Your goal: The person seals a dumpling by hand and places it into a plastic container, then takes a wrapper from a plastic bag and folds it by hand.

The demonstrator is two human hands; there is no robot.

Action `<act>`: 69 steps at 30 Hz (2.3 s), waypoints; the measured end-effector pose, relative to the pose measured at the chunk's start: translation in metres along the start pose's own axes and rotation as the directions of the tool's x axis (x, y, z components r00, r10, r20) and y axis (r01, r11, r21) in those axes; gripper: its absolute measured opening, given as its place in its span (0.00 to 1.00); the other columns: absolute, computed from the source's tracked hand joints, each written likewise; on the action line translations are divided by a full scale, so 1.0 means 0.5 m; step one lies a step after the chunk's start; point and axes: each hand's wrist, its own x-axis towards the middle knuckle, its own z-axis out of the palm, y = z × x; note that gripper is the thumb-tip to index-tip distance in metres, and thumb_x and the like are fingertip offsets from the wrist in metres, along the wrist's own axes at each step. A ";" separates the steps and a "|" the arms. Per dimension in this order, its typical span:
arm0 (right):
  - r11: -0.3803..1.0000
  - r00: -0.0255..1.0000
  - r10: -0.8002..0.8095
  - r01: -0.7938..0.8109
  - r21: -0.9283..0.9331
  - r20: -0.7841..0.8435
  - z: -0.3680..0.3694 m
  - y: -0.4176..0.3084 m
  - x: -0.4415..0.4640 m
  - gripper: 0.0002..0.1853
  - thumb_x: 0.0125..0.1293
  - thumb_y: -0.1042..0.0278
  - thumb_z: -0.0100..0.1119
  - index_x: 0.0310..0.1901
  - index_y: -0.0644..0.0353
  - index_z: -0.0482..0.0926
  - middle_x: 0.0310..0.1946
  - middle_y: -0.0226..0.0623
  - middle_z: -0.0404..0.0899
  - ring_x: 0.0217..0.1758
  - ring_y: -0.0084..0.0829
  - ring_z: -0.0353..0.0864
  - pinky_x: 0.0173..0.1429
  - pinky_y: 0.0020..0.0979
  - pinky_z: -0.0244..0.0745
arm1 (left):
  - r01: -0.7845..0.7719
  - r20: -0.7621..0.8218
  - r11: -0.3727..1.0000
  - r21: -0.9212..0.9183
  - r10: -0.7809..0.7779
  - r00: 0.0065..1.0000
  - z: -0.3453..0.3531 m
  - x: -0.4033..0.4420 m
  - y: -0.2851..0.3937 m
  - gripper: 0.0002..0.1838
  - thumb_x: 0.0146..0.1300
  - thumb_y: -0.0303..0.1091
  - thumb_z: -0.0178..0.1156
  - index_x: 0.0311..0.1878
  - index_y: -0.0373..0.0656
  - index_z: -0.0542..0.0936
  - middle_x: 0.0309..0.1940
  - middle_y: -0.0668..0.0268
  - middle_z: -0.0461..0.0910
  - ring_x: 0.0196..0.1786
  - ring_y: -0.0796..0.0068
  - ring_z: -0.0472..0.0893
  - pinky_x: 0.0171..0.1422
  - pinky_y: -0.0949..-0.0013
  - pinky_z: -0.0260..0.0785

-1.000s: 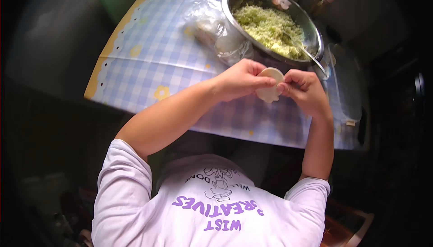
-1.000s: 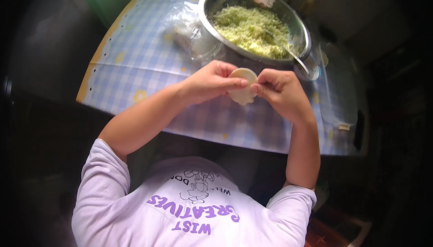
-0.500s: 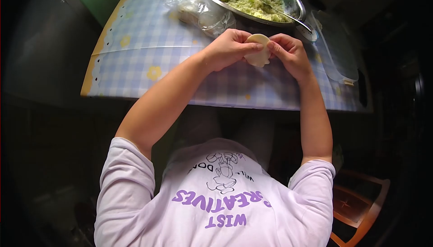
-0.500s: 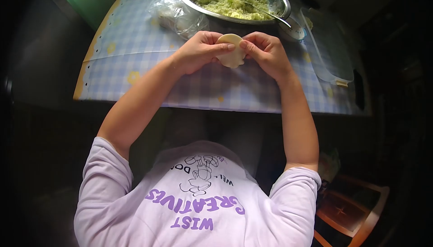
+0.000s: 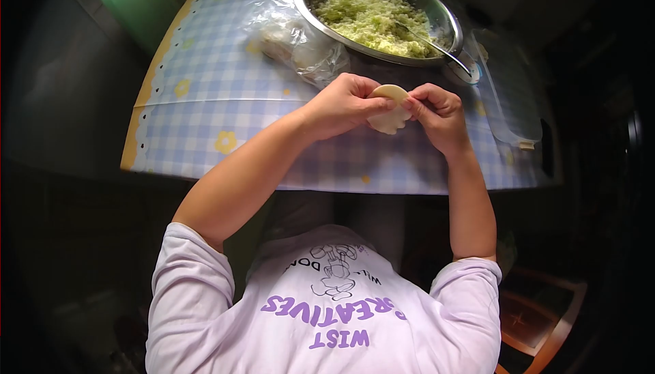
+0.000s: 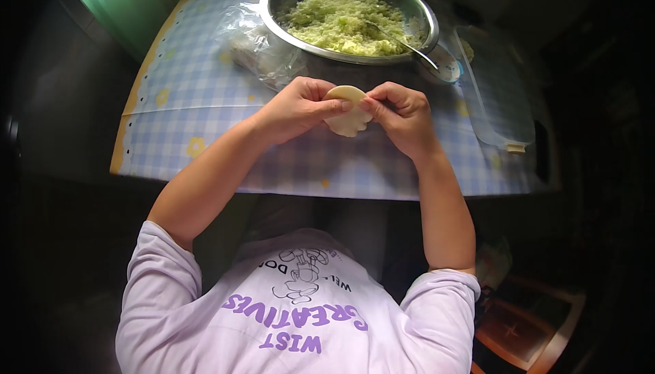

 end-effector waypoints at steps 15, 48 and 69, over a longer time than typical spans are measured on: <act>0.910 0.993 -0.059 0.096 -0.404 0.104 0.016 -0.080 0.030 0.07 0.63 0.72 0.63 0.39 0.67 0.80 0.27 0.34 0.82 0.31 0.20 0.80 0.37 0.23 0.73 | 0.023 0.022 1.000 -0.008 -0.023 0.999 -0.001 -0.015 0.021 0.16 0.65 0.35 0.63 0.49 0.32 0.80 0.41 0.61 0.84 0.43 0.77 0.82 0.50 0.71 0.76; 0.909 0.935 -0.159 0.265 -0.323 0.317 -0.022 -0.081 0.088 0.04 0.59 0.74 0.64 0.30 0.63 0.79 0.22 0.36 0.79 0.23 0.26 0.78 0.28 0.26 0.71 | 0.022 0.015 0.954 -0.299 -0.019 1.000 0.016 -0.022 0.036 0.14 0.67 0.31 0.60 0.51 0.32 0.79 0.44 0.60 0.83 0.48 0.74 0.82 0.55 0.70 0.74; 0.971 0.926 0.217 -0.174 -0.161 0.308 -0.023 -0.097 0.086 0.09 0.66 0.70 0.60 0.41 0.67 0.82 0.29 0.36 0.85 0.32 0.18 0.81 0.38 0.24 0.77 | 0.075 0.018 0.969 -0.236 -0.073 0.997 0.018 -0.020 0.024 0.17 0.69 0.36 0.58 0.53 0.33 0.79 0.46 0.60 0.83 0.48 0.73 0.82 0.55 0.70 0.75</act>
